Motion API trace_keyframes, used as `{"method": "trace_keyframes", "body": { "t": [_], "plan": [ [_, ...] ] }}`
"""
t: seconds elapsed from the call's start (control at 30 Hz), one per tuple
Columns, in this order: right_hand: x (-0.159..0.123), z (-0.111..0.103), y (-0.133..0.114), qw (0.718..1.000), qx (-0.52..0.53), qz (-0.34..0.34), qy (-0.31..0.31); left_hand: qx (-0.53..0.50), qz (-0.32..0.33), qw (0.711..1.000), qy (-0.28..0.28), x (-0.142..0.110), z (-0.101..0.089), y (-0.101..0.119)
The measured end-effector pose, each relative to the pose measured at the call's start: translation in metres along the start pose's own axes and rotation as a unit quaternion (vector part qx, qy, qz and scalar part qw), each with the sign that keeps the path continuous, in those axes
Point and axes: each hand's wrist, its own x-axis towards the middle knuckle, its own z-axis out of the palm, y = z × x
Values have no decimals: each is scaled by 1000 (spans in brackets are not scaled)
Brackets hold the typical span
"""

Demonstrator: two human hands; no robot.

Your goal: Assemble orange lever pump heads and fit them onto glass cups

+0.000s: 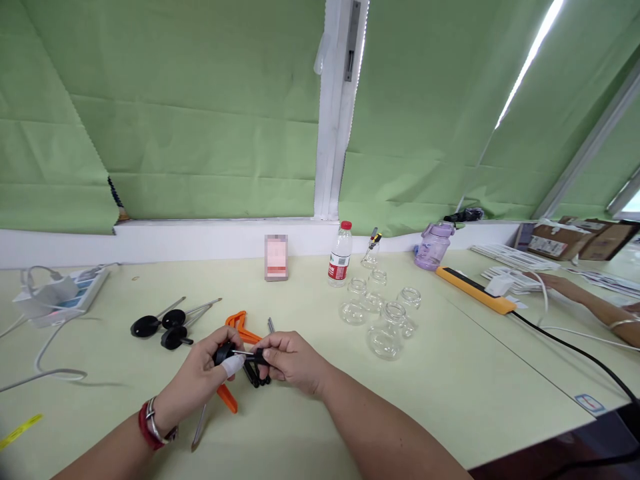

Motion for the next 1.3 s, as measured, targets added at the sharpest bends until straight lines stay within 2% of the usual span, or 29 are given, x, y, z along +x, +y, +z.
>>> {"method": "trace_keyframes", "body": {
  "t": [0.27, 0.53, 0.97, 1.3],
  "plan": [
    [0, 0, 1, 1000, 12, 10, 7, -40, -54, 997, -35, 0, 2, 14],
    [0, 0, 4, 1000, -5, -3, 21, -40, -77, 996, -36, -1, 5, 8],
    [0, 3, 1, 1000, -17, 13, 2, -19, -59, 998, 1, 0, 7, 13],
    [0, 4, 6, 1000, 1, 9, 0, 39, -23, 999, -13, -2, 7, 11]
  ]
}}
